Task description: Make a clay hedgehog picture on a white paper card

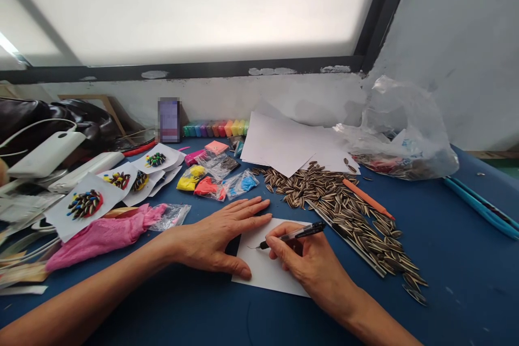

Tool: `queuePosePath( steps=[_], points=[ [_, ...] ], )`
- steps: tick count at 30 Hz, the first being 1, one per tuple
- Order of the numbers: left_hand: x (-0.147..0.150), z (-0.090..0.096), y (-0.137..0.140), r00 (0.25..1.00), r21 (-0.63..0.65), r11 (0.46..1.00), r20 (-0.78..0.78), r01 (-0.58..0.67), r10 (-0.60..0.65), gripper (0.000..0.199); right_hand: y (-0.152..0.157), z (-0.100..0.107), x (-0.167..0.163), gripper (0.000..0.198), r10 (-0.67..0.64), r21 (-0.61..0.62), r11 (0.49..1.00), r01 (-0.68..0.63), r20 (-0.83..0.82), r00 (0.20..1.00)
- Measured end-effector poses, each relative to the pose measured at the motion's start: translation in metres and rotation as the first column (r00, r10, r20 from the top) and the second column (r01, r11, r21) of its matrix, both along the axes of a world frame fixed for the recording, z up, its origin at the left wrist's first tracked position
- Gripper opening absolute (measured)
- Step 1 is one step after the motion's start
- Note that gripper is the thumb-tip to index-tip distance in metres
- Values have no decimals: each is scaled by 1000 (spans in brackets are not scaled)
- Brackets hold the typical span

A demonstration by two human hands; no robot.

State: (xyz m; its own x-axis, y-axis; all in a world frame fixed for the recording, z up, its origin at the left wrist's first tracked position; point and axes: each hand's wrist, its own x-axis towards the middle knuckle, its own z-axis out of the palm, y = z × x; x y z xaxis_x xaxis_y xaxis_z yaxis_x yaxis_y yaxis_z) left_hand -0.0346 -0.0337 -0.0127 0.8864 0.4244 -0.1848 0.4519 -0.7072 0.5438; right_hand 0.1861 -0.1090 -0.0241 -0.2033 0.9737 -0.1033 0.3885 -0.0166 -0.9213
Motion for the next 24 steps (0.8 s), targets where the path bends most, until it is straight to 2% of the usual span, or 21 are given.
queuePosePath(
  steps=[13, 24],
  points=[
    [-1, -4, 1, 999, 9, 1000, 51, -6, 6, 98, -1, -5, -3, 27, 6, -3, 1000, -6, -42, 999],
    [0, -3, 1, 999, 12, 1000, 33, -5, 5, 98, 0, 4, -4, 28, 5, 3, 1000, -5, 45, 999]
  ],
)
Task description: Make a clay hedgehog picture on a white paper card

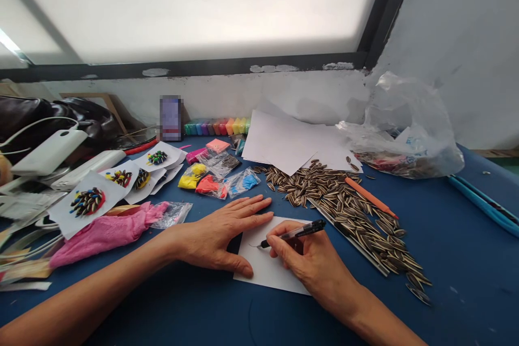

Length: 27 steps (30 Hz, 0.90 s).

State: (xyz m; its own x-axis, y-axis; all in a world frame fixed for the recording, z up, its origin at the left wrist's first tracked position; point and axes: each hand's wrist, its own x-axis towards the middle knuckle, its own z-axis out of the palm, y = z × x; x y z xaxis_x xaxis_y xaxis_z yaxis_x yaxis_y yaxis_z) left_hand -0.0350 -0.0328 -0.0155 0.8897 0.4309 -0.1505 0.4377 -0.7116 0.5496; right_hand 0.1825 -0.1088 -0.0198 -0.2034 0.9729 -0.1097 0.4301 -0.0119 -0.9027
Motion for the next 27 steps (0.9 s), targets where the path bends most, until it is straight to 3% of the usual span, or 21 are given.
queuePosePath(
  steps=[27],
  points=[
    [1, 3, 0, 1000, -16, 1000, -23, -2, 2, 98, 0, 1, 7, 30, -14, -29, 999, 13, -10, 1000]
  ],
)
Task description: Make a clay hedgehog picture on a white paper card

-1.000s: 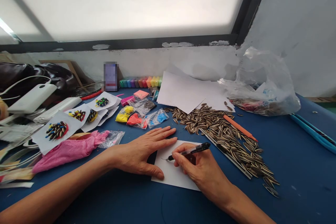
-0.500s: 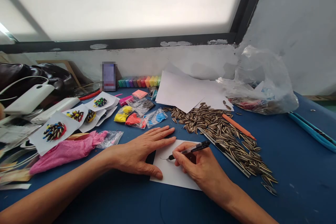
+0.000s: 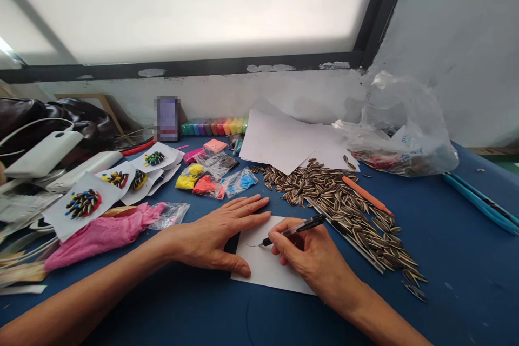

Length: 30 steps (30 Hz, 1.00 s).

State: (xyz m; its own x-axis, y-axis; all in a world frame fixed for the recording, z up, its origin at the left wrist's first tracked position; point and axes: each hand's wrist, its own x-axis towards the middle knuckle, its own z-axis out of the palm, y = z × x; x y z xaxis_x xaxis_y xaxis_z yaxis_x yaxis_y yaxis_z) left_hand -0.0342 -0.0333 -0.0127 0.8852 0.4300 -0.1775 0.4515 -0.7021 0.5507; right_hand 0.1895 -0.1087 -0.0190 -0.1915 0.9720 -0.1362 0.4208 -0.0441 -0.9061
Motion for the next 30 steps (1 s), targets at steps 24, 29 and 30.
queuePosePath(
  steps=[24, 29, 30],
  points=[
    [0, -1, 0, 1000, -8, 1000, 11, -2, 2, 98, 1, -3, 1, 40, -70, -89, 994, 68, -28, 997],
    [1, -1, 0, 1000, -4, 1000, 14, 2, -2, 98, 2, -4, 2, 38, -80, -53, 995, 80, -8, 997],
    [1, -1, 0, 1000, -2, 1000, 14, 3, -3, 98, 2, -5, 2, 38, -81, -56, 995, 81, -10, 997]
  ],
)
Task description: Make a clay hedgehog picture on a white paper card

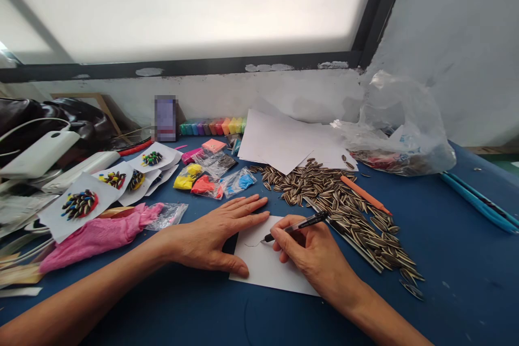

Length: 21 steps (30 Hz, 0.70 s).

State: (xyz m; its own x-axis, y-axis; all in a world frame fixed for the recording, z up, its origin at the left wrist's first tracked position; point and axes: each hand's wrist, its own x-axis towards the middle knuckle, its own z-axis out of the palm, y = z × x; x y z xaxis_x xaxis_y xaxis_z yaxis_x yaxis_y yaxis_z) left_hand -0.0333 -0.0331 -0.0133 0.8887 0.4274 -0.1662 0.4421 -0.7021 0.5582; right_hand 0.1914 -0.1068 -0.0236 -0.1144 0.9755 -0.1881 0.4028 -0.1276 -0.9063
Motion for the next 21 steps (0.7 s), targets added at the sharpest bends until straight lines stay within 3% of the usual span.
queuePosePath(
  steps=[8, 21],
  points=[
    [0, 3, 0, 999, 5, 1000, -42, 2, -2, 99, 1, 4, -3, 39, -21, -55, 998, 17, -59, 998],
    [1, 3, -1, 999, -6, 1000, -48, -5, 5, 98, 0, 4, -1, 36, -28, 27, 999, 27, 29, 999]
  ],
)
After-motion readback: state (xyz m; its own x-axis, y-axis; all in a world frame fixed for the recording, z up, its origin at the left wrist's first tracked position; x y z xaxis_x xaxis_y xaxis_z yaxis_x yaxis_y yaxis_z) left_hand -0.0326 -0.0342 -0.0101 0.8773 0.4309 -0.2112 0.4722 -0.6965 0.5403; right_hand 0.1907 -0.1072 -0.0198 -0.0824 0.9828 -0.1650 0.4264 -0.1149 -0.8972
